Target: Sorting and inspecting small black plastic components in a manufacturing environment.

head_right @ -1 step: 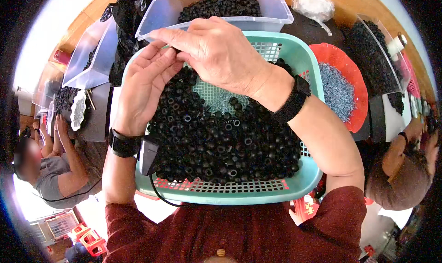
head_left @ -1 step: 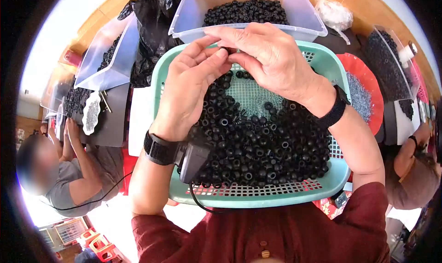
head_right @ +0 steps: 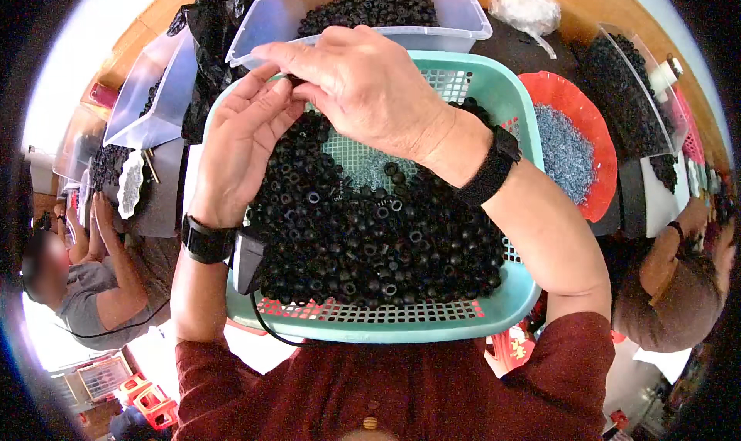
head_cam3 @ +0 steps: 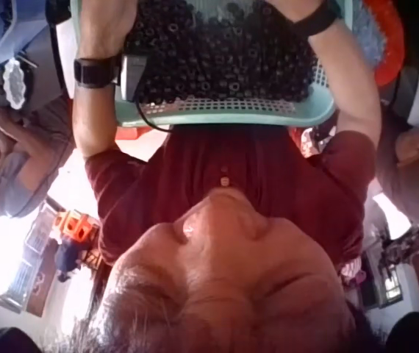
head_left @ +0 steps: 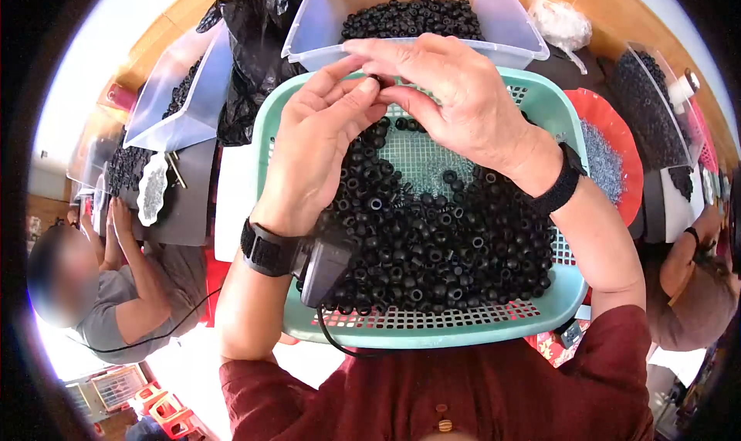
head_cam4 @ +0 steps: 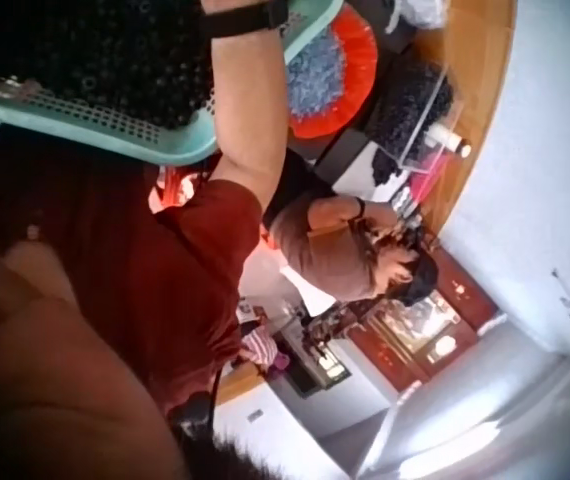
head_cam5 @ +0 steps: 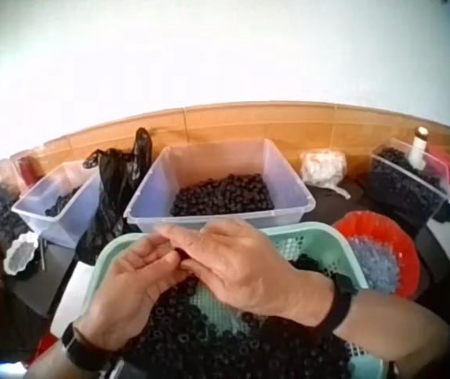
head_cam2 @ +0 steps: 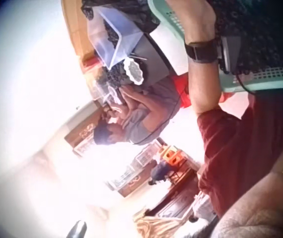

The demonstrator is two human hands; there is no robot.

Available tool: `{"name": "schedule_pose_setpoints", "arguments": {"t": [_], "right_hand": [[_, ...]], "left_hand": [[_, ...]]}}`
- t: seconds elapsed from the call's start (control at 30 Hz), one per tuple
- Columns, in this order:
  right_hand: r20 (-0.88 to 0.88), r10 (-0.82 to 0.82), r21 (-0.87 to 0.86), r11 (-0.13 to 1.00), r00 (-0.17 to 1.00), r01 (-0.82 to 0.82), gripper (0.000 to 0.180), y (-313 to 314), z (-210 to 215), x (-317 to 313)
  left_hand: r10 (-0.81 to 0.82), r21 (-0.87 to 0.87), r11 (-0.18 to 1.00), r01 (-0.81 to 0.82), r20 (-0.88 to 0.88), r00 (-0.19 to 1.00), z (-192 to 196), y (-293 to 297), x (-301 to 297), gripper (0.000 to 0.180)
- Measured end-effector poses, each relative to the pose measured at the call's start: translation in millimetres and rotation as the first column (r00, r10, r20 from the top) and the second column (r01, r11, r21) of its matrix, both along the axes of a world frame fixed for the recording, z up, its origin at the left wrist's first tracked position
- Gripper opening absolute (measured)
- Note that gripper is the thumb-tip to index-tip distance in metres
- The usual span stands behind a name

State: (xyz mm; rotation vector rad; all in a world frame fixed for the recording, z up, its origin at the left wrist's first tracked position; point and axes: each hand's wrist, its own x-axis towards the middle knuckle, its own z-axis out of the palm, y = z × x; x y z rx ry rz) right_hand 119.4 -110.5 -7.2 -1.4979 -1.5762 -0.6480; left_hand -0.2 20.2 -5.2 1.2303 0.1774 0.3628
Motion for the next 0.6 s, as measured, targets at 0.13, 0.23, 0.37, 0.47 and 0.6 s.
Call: {"name": "schedule_pose_setpoints", "arguments": {"t": [0.13, 0.23, 0.37, 0.47, 0.6], "right_hand": [[-0.260, -0.163, -0.240, 0.966, 0.952, 0.100, 0.016, -7.9, 2.6, 0.5], [-0.391, -0.107, -0.656, 0.729, 0.914, -0.195, 0.010, -15.9, -9.2, 5.2], [-0.368, -0.113, -0.756, 0.614, 0.923, -0.227, 0.010, -11.9, -31.2, -10.5], [-0.360, -0.134, -0.812, 0.533, 0.923, -0.239, 0.009, -6.5, -39.7, -13.8], [-0.376, -0.137, -0.803, 0.542, 0.917, -0.248, 0.008, -4.5, -46.7, -12.2]], "left_hand": [[0.046, -0.093, 0.995, -0.042, 0.046, 0.998, 3.0, 10.7, -1.4, 0.030], [0.045, -0.089, 0.995, -0.038, 0.080, 0.996, 4.3, 12.9, -1.4, 0.028], [0.011, -0.130, 0.991, -0.003, 0.064, 0.998, 4.9, 11.3, -2.2, 0.025], [-0.022, -0.151, 0.988, 0.032, 0.070, 0.997, 5.7, 11.7, -1.7, 0.024], [-0.050, -0.153, 0.986, 0.060, 0.073, 0.996, 6.3, 10.9, -1.0, 0.023]]}}
